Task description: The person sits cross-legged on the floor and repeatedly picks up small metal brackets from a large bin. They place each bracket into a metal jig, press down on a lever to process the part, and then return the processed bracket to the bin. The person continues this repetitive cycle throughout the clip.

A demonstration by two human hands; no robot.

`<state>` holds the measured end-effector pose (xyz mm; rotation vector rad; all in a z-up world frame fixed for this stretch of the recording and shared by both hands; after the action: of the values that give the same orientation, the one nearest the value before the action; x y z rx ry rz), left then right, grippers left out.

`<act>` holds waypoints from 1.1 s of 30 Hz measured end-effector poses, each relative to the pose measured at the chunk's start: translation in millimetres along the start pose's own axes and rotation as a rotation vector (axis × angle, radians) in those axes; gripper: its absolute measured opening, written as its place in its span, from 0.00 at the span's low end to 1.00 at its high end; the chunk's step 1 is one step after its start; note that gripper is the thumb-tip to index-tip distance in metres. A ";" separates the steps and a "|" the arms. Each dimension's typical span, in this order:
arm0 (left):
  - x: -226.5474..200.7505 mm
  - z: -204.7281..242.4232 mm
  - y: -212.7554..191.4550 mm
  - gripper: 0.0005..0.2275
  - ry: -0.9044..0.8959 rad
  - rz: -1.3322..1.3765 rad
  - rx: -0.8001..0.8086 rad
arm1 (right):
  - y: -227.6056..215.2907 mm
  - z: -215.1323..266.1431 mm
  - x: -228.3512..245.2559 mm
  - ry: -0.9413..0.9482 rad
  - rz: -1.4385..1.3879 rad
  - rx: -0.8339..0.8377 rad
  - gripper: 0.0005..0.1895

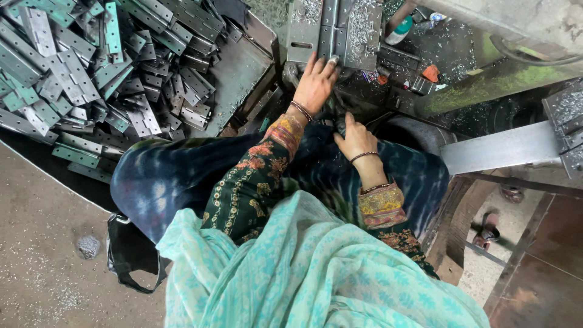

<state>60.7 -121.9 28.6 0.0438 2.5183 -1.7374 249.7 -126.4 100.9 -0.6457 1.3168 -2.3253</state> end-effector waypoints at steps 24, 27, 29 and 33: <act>25.6 -28.4 5.3 0.14 -0.284 0.051 0.087 | 76.1 -17.5 -50.8 -0.022 -0.076 -0.102 0.42; 32.5 -46.2 9.0 0.15 -0.293 -0.004 0.147 | 75.6 -17.8 -43.9 0.030 -0.033 -0.057 0.40; 40.3 -54.8 10.1 0.17 -0.297 -0.012 0.187 | 87.7 -20.9 -38.1 -0.017 -0.062 -0.149 0.40; 43.9 -52.7 12.1 0.15 -0.278 0.034 0.022 | 120.9 -15.3 -35.8 -0.076 -0.156 -0.306 0.39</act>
<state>15.1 -69.4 32.3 -0.1419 2.2867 -1.6314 283.3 -154.8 -18.3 -0.9528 1.6561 -2.2092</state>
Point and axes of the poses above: each hand's wrist, its own z-axis away from the middle knuckle, its own y-axis out of the palm, x = y × z, the point moved 1 cm from there along -z, towards the middle knuckle, and after that the axes turned 8 degrees about x, right-handed, at the moved point
